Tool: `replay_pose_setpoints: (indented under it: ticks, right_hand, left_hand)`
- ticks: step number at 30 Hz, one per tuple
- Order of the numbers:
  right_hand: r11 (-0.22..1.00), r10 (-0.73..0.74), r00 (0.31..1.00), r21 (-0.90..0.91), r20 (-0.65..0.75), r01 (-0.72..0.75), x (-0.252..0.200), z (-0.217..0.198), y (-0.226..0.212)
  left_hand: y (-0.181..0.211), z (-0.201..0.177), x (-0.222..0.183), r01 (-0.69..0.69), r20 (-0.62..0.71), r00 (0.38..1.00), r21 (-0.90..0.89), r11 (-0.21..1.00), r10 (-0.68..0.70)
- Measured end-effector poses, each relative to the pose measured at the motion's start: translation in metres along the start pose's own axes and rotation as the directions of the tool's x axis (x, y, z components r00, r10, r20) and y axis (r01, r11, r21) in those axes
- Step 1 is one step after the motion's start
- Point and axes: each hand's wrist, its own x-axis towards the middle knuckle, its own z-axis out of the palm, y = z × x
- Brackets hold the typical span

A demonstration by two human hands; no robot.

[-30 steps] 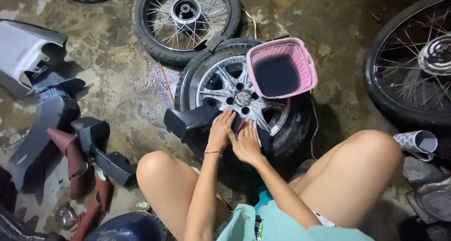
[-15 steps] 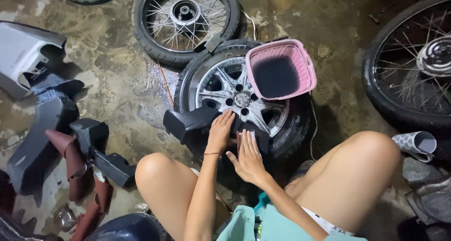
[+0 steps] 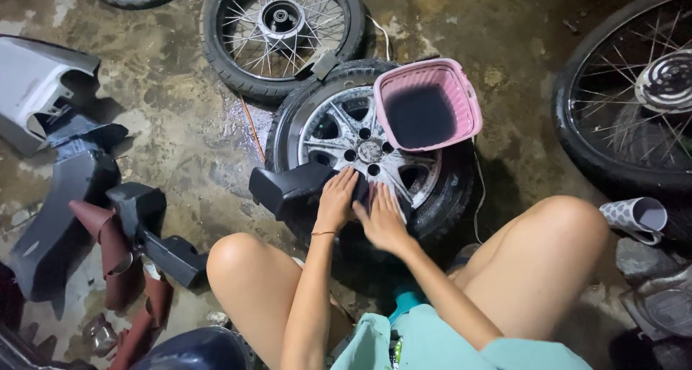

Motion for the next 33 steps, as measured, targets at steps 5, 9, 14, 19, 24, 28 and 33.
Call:
replay_pose_setpoints:
  ticks: [5,9,14,19,24,28,33]
  right_hand:
    - [0.983,-0.179,0.982,-0.048,-0.061,0.176,-0.045,0.014,0.002]
    - [0.989,-0.141,0.988,-0.053,-0.063,0.138,-0.017,0.012,0.01]
    - [1.0,-0.025,0.999,-0.009,-0.043,0.024,0.048,0.019,0.038]
    - [1.0,-0.031,0.998,-0.005,-0.06,0.031,0.018,0.015,0.027]
    - [0.986,-0.164,0.986,0.031,-0.04,0.165,-0.065,0.001,-0.006]
    - [0.967,-0.255,0.961,-0.046,-0.105,0.251,-0.053,0.021,0.012]
    - [0.993,-0.118,0.991,-0.025,-0.056,0.117,0.001,0.019,0.03]
  left_hand:
    - [0.006,-0.013,0.003,0.013,0.058,0.998,0.029,0.999,-0.015]
    - [0.009,-0.015,0.003,0.018,0.053,0.998,0.051,0.999,-0.02]
    - [0.01,-0.02,0.002,0.019,0.064,0.998,0.013,1.0,-0.02]
    - [0.005,-0.01,0.005,0.021,0.065,0.998,0.012,1.0,-0.022]
    - [0.008,-0.015,0.003,0.038,0.088,0.995,0.014,0.999,-0.04]
    - [0.012,-0.025,0.003,0.049,0.122,0.991,0.002,0.999,-0.049]
    - [0.003,-0.003,0.004,0.042,0.092,0.995,0.042,0.998,-0.046]
